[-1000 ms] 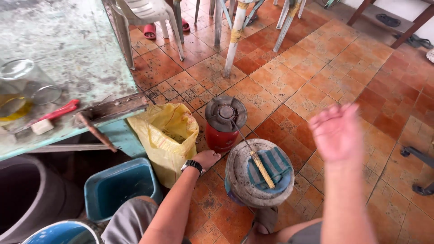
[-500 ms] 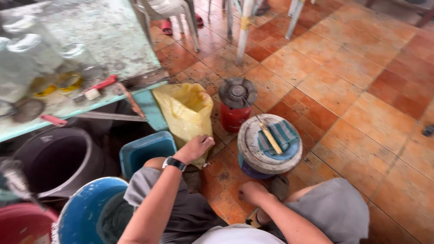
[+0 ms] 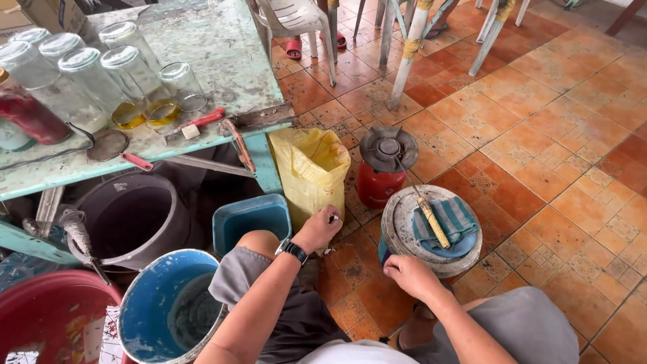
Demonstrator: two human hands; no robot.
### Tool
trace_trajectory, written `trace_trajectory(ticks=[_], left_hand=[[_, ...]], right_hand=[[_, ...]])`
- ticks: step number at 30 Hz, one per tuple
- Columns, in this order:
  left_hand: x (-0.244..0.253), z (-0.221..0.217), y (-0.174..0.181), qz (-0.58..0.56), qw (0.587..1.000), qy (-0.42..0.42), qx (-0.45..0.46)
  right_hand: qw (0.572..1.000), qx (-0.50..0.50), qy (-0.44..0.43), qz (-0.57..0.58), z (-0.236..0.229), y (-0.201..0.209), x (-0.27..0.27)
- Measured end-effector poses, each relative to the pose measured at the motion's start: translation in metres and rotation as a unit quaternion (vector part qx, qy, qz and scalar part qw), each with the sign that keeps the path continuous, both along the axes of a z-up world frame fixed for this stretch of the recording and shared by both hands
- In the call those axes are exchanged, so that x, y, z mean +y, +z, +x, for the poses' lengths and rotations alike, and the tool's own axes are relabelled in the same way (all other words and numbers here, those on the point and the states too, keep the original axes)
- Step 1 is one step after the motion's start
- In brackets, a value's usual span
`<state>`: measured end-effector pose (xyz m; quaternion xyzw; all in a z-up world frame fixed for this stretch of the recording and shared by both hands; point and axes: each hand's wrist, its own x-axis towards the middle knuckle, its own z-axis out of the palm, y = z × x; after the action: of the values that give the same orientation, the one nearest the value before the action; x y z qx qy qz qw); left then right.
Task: Lighting a portable stove and preparing glass bottles and other equipment on a workbench.
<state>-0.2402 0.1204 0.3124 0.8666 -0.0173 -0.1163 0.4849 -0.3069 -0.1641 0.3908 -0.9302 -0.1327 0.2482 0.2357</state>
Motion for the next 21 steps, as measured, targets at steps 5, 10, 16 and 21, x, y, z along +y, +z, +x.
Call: trace_trajectory(ticks=[5, 10, 16, 21], left_hand=[[-0.016, -0.018, 0.037, 0.095, 0.995, -0.025, -0.013], [-0.018, -0.014, 0.02, 0.077, 0.994, -0.046, -0.066], [-0.026, -0.018, 0.034, 0.059, 0.995, -0.04, -0.077], [-0.039, -0.023, 0.052, 0.07, 0.995, -0.026, -0.071]], right_hand=[[0.994, 0.072, 0.058, -0.05, -0.001, -0.001, 0.005], [0.984, 0.077, 0.136, -0.08, 0.002, -0.019, 0.005], [0.968, 0.06, 0.223, -0.097, 0.003, -0.032, 0.003], [0.959, 0.056, 0.258, -0.103, 0.0, -0.035, 0.001]])
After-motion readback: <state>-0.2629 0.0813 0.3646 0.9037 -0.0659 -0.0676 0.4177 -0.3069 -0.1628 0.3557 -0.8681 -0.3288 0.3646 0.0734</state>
